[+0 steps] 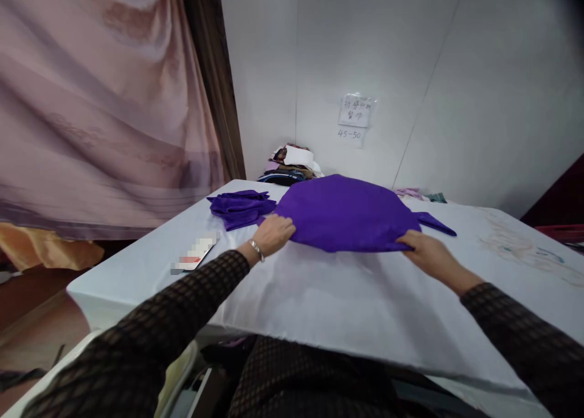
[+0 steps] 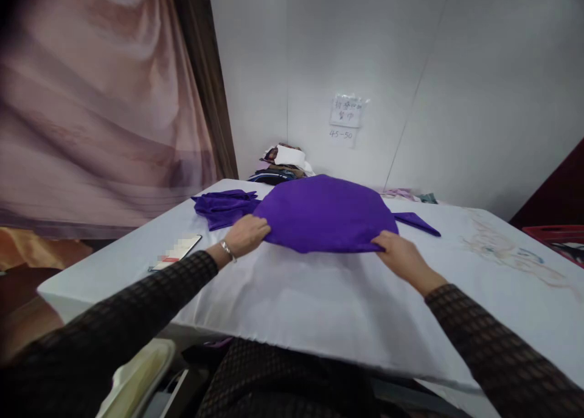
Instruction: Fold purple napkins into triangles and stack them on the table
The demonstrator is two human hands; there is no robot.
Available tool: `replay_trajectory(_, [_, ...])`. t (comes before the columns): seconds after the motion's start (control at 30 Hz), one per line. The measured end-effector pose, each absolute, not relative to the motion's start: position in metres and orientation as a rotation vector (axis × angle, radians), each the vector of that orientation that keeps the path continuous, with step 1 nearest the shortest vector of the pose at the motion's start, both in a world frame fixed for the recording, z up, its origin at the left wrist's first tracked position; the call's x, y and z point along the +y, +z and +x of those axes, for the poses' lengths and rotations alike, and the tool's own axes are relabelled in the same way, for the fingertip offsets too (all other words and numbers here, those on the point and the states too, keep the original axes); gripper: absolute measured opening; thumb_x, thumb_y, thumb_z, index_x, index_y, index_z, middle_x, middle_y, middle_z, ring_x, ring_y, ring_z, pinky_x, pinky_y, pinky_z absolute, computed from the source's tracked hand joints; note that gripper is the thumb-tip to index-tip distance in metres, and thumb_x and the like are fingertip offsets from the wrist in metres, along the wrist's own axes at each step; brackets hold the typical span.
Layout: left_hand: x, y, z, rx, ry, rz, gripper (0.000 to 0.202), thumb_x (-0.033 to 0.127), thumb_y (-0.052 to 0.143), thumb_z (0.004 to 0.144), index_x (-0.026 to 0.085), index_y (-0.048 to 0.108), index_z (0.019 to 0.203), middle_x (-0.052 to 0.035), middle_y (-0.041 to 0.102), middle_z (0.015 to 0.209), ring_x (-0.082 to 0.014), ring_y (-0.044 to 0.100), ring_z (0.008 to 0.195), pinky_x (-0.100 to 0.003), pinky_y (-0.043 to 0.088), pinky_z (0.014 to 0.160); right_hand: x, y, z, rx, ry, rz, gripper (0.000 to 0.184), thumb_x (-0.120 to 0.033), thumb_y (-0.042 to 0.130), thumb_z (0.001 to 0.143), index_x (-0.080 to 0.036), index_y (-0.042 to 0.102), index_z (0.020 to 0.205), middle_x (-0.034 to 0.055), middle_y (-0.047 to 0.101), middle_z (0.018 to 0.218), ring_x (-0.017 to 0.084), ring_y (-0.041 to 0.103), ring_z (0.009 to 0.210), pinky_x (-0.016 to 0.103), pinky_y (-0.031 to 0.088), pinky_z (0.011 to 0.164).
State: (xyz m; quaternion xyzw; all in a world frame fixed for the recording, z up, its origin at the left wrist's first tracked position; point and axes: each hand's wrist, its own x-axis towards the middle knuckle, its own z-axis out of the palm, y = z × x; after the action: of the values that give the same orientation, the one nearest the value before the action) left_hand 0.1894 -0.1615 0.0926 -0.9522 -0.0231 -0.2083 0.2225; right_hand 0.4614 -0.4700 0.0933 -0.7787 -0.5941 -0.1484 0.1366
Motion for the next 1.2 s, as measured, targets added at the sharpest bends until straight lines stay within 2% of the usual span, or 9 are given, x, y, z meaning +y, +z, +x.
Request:
replay_trajectory(0.17, [-0.179, 0.017, 0.163, -0.189, -0.386, -2.818, 0.017, 0.006, 0.048, 0.083, 0.016, 0.059, 0.075, -0.0049, 0.058, 0.076, -0.0163, 0.054, 0.070, -0.031, 0.036, 0.065, -0.469, 0.016, 0.446, -1.811, -0.069, -2.418, 0.025, -0.008, 0.046, 0.075, -0.019, 0.068, 0.082, 0.0059, 0.063, 0.082, 0.019, 0.058, 0.080, 0.028, 0.043, 0.073])
replay_trajectory(0.37, [-0.192, -0.012, 0.120, -0.327, -0.367, -2.963, 0.017, 0.004, 0.052, 0.077, 0.017, 0.061, 0.083, -0.0046, 0.060, 0.082, -0.0175, 0.056, 0.073, -0.031, 0.040, 0.068, -0.503, -0.014, 0.429, -1.733, 0.090, -2.374, 0.030, -0.005, 0.045, 0.072, -0.019, 0.066, 0.087, 0.0060, 0.063, 0.086, 0.020, 0.058, 0.084, 0.030, 0.043, 0.077])
replay_trajectory(0.6, [-0.205, -0.004, 0.086, -0.319, -0.420, -3.191, 0.020, 0.004, 0.054, 0.071, 0.018, 0.061, 0.084, -0.0042, 0.063, 0.087, -0.0181, 0.057, 0.080, -0.031, 0.043, 0.074, -0.548, -0.010, 0.412, -1.611, 0.286, -2.249, 0.025, -0.013, 0.046, 0.074, -0.023, 0.066, 0.086, 0.0059, 0.065, 0.093, 0.021, 0.059, 0.090, 0.034, 0.046, 0.081])
replay_trajectory(0.77, [-0.209, 0.026, 0.062, -0.595, -0.269, -3.377, 0.013, 0.009, 0.055, 0.068, 0.019, 0.061, 0.075, -0.0014, 0.063, 0.079, -0.0169, 0.057, 0.076, -0.031, 0.043, 0.074, -0.573, 0.009, 0.404, -1.369, 0.576, -2.204, 0.024, -0.029, 0.056, 0.074, -0.023, 0.070, 0.093, 0.0066, 0.068, 0.104, 0.026, 0.061, 0.098, 0.037, 0.046, 0.090])
replay_trajectory(0.9, [-0.202, 0.057, 0.039, -0.919, 0.015, -3.684, 0.008, 0.023, 0.056, 0.072, 0.019, 0.062, 0.075, 0.0018, 0.063, 0.072, -0.0136, 0.057, 0.068, -0.025, 0.044, 0.066, -0.590, 0.037, 0.399, -1.158, 1.005, -2.123, 0.024, -0.042, 0.059, 0.076, -0.024, 0.071, 0.087, 0.0032, 0.071, 0.087, 0.023, 0.064, 0.082, 0.030, 0.051, 0.074])
replay_trajectory(1.0, [-0.184, 0.067, 0.037, -1.072, 0.247, -3.897, 0.015, 0.034, 0.061, 0.070, 0.019, 0.064, 0.073, 0.0023, 0.063, 0.067, -0.0138, 0.056, 0.065, -0.024, 0.044, 0.063, -0.589, 0.046, 0.411, -1.041, 1.091, -2.049, 0.026, -0.046, 0.064, 0.072, -0.021, 0.069, 0.077, 0.0025, 0.069, 0.076, 0.021, 0.063, 0.073, 0.029, 0.051, 0.067])
replay_trajectory(1.07, [-0.167, 0.064, 0.051, -1.200, 0.172, -3.988, 0.018, 0.037, 0.066, 0.067, 0.020, 0.066, 0.074, 0.0015, 0.065, 0.068, -0.0152, 0.058, 0.067, -0.026, 0.046, 0.065, -0.576, 0.043, 0.427, -0.965, 0.958, -2.003, 0.027, -0.047, 0.067, 0.069, -0.020, 0.067, 0.073, 0.0033, 0.068, 0.075, 0.021, 0.062, 0.074, 0.031, 0.050, 0.070])
replay_trajectory(1.2, [-0.135, 0.043, 0.114, -1.617, -0.436, -4.032, 0.027, 0.037, 0.070, 0.062, 0.018, 0.069, 0.081, -0.0043, 0.071, 0.080, -0.0213, 0.064, 0.080, -0.032, 0.051, 0.074, -0.525, 0.026, 0.463, -0.798, 0.740, -1.864, 0.027, -0.045, 0.069, 0.067, -0.019, 0.064, 0.074, 0.0042, 0.066, 0.075, 0.020, 0.060, 0.073, 0.033, 0.050, 0.072])
